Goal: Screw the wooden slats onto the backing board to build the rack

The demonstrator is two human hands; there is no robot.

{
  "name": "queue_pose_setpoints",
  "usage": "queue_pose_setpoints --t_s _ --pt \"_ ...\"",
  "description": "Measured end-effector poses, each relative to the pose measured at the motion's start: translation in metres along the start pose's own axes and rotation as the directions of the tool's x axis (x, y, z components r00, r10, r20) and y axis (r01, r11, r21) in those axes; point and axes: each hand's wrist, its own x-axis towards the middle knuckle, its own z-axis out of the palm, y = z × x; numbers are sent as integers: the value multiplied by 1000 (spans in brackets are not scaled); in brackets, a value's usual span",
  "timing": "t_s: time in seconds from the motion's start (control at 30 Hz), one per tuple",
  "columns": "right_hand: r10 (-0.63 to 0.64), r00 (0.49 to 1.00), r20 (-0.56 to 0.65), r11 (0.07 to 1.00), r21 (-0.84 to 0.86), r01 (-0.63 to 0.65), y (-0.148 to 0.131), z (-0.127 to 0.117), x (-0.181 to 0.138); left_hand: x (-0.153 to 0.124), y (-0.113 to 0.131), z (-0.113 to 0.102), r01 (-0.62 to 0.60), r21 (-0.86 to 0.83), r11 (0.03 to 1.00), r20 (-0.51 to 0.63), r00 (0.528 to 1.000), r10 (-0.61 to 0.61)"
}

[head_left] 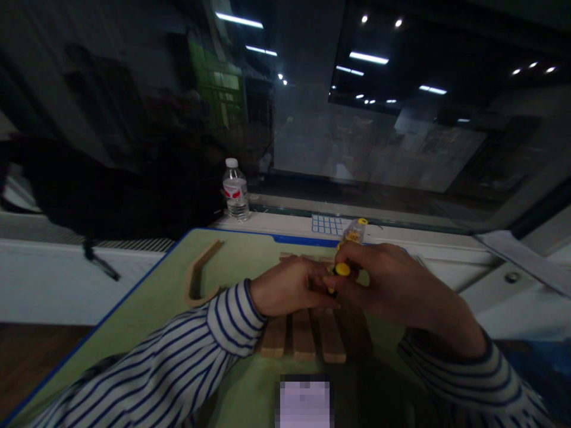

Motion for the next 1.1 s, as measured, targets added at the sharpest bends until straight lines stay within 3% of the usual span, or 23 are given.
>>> queue_pose_setpoints --t_s 0.3,0.6,1.1 --pt "-179 983 -36 966 183 183 2 -4 -2 -1 -3 -1 -13 54 998 23 1000 12" --pt "-65 998 4 992 111 64 3 -3 -1 -1 -4 -4 -47 24 999 90 995 45" --pt "-40 999 4 999 36 40 0 -3 -1 -2 -12 -2 -93 -102 990 173 979 109"
